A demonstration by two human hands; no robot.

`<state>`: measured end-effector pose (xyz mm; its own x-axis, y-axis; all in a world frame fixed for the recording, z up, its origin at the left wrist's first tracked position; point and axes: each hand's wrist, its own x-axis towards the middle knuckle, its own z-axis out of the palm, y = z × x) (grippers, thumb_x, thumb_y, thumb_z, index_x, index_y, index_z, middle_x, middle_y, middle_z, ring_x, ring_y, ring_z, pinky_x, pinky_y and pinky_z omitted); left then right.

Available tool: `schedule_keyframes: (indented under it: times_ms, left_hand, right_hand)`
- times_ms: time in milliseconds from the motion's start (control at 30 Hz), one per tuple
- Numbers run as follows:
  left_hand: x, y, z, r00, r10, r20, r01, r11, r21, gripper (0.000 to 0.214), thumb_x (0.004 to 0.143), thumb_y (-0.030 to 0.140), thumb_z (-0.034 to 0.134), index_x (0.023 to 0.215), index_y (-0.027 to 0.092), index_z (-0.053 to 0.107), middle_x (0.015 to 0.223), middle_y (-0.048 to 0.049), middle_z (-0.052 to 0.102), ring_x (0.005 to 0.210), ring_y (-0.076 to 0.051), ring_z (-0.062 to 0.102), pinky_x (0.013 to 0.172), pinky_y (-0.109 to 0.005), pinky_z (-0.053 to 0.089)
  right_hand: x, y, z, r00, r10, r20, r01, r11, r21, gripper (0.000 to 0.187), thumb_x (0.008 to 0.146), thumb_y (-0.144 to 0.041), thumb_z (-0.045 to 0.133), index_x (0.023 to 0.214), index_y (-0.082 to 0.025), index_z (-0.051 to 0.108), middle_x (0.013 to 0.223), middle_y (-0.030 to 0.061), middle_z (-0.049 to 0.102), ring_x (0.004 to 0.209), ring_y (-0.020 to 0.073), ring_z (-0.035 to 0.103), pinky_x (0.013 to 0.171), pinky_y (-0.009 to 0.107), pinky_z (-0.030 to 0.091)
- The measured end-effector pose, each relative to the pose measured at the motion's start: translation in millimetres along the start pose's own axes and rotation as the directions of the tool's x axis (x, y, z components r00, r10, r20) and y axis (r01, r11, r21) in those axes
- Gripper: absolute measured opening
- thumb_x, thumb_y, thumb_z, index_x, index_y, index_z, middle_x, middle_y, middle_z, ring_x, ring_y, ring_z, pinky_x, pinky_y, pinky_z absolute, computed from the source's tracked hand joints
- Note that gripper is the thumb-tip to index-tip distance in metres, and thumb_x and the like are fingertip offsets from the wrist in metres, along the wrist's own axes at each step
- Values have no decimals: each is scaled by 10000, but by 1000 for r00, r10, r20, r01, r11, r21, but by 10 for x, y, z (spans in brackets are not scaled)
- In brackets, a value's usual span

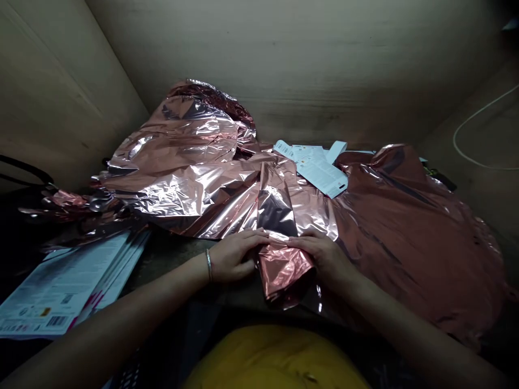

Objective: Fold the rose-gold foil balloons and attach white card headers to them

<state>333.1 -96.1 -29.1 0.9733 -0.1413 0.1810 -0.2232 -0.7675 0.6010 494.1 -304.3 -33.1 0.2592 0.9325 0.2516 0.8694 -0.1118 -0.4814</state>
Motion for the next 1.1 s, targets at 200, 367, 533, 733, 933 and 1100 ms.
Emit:
schedule_keyframes:
  times_ms: [200,367,533,733,933,1100]
  left_hand:
    - [-71,325,306,953,-181,-241,177,984,-36,177,839,146,536,941,190,673,969,-58,681,952,-199,591,880,-360,463]
    - [-62,426,398,919,-286,-270,286,957,-40,204,850,144,505,917,221,682,827,-26,671,834,-199,581,797,-351,425]
    - [-10,429,342,853,-409,-323,413,909,-60,250,947,280,446,848,191,658,810,-44,643,791,-192,576,723,-310,432]
    - [-78,351,312,897,-353,-266,340,936,-97,209,922,239,476,827,193,656,772,-26,631,746,-172,559,690,-293,412]
    - [-201,459,300,938,-280,-205,296,954,49,164,862,144,530,934,226,652,953,-18,688,928,-211,551,870,-392,370]
    - [-165,609,392,819,-482,-310,504,864,-11,117,873,206,504,872,216,620,842,-40,656,843,-231,561,786,-414,397]
  right_hand:
    - [-225,-237,-218,996,59,70,-68,987,143,237,807,-171,560,971,-224,722,952,45,717,889,214,606,771,324,503]
    - [-258,-128,-70,986,142,82,-155,971,180,220,865,-235,515,924,-239,727,944,49,722,868,224,627,745,329,515]
    - [-127,-66,59,929,368,38,-365,895,257,266,903,-308,468,899,-186,705,806,45,705,777,238,653,667,322,512]
    - [-147,-43,-1,979,183,94,-205,907,369,212,866,-243,564,1018,-242,711,1060,38,703,954,234,641,813,362,526]
    - [-314,100,91,992,128,17,-126,937,326,239,878,-200,538,979,-276,741,1046,54,701,977,226,605,850,387,511]
    - [-244,15,126,940,342,-18,-313,879,361,228,894,-296,506,976,-236,710,934,48,693,863,228,625,754,348,498]
